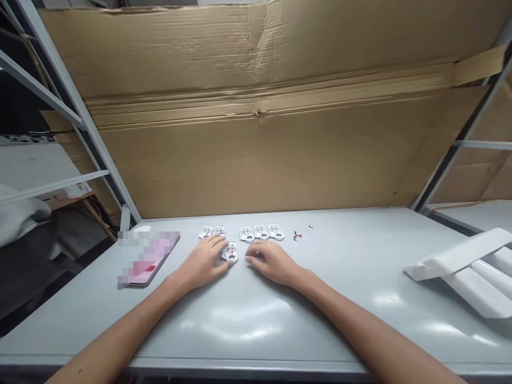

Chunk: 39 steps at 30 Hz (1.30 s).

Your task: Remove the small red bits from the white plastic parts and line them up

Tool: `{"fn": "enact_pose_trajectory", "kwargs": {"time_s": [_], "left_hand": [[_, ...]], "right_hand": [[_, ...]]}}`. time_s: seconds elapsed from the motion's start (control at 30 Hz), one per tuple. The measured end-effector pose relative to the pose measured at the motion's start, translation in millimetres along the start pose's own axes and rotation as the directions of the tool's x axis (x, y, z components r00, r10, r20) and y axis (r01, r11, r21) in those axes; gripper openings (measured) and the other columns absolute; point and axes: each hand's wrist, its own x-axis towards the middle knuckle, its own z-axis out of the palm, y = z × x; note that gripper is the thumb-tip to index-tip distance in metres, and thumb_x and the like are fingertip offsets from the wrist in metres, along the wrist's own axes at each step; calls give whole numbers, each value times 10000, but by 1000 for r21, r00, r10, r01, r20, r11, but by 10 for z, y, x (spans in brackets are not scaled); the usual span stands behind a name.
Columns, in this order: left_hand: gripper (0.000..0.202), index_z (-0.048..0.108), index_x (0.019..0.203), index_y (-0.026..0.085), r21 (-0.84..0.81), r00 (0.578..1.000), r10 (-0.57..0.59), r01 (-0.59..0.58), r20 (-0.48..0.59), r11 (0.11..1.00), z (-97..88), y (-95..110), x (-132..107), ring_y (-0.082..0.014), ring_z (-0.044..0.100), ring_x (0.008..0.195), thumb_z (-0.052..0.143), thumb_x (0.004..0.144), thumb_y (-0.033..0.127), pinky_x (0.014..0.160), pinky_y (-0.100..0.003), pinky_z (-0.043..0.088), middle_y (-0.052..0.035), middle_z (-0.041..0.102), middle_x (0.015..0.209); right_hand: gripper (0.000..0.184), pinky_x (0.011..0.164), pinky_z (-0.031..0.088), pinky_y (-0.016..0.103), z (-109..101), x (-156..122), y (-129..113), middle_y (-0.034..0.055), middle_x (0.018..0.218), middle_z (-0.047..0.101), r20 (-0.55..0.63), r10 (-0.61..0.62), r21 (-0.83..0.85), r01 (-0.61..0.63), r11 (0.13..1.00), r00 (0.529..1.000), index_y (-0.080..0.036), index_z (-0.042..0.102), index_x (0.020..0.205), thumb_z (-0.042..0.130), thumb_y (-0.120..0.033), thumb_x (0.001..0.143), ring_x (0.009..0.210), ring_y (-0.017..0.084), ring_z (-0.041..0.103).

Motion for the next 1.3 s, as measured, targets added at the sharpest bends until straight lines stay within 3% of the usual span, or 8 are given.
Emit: {"fn": "enact_pose_trajectory", "kwargs": {"time_s": [0.13, 0.3, 0.43, 0.67, 0.87, 1.0, 1.17, 1.3], "left_hand": [[208, 640, 1077, 182, 10, 998, 41, -41, -38, 999, -8, -42, 8, -285, 583, 1159, 622, 913, 309, 999, -430, 457, -113, 650, 1210], [199, 686, 915, 201, -84, 981, 150, -140, 122, 987, -159, 47, -2, -228, 667, 910, 560, 962, 347, 865, -351, 496, -58, 712, 923], [239, 671, 1068, 214, -146, 961, 198, -171, 193, 974, -212, 52, -35, -245, 663, 995, 551, 966, 394, 876, -345, 496, -70, 704, 1064], [460, 570, 1316, 189, -84, 959, 155, -139, 236, 987, -158, -19, -26, -286, 554, 1246, 501, 977, 492, 1059, -402, 415, -112, 594, 1359], [562, 432, 1459, 215, -39, 964, 101, -94, 246, 995, -26, -94, 25, -262, 383, 1412, 401, 1004, 543, 1196, -430, 219, -91, 433, 1521], [578, 381, 1490, 202, -25, 960, 69, -64, 270, 998, 26, -113, 64, -260, 331, 1443, 334, 1023, 539, 1213, -447, 155, -104, 377, 1552], [594, 376, 1485, 139, 30, 960, 25, -35, 278, 999, 18, -71, 67, -301, 276, 1464, 376, 1019, 507, 1207, -492, 156, -159, 331, 1566], [457, 505, 1375, 185, 22, 979, 102, -107, 179, 994, -16, -18, 14, -305, 383, 1406, 474, 995, 437, 1167, -495, 277, -151, 424, 1514]], "right_hand": [[195, 797, 495, 347, -29, -4, 13, 59, 930, 732, 12, -1, -43, 2, 999, 1000, -209, 709, 890, 523, -236, 942, 863, 209, 656], [199, 833, 505, 356, -67, -20, 104, 67, 1015, 730, 1, -17, -118, 17, 993, 1000, -221, 713, 955, 514, -232, 946, 925, 218, 664], [239, 856, 514, 371, -202, -29, 173, 74, 1087, 723, -18, -35, -201, 31, 979, 999, -229, 711, 1018, 483, -272, 961, 976, 233, 668], [269, 901, 532, 422, -314, -38, 341, 113, 1165, 697, -148, 95, -317, -138, 938, 985, -200, 704, 1058, 482, -300, 943, 1057, 274, 651], [361, 1077, 425, 491, -70, -33, 323, 136, 1291, 632, -36, -61, -370, 43, 928, 997, -191, 635, 1242, 480, -355, 959, 1241, 295, 545], [503, 1126, 359, 533, 39, -35, 242, 139, 1419, 553, 15, -32, -367, 36, 929, 999, -195, 534, 1390, 464, -455, 965, 1370, 329, 430], [651, 1163, 290, 540, 83, -43, 196, 123, 1543, 411, 109, 60, -357, -17, 934, 992, -183, 405, 1497, 404, -560, 967, 1470, 343, 250], [648, 1156, 289, 551, 61, -34, 187, 140, 1522, 439, 131, 61, -352, -11, 936, 990, -173, 438, 1474, 404, -571, 964, 1463, 357, 259]]}}
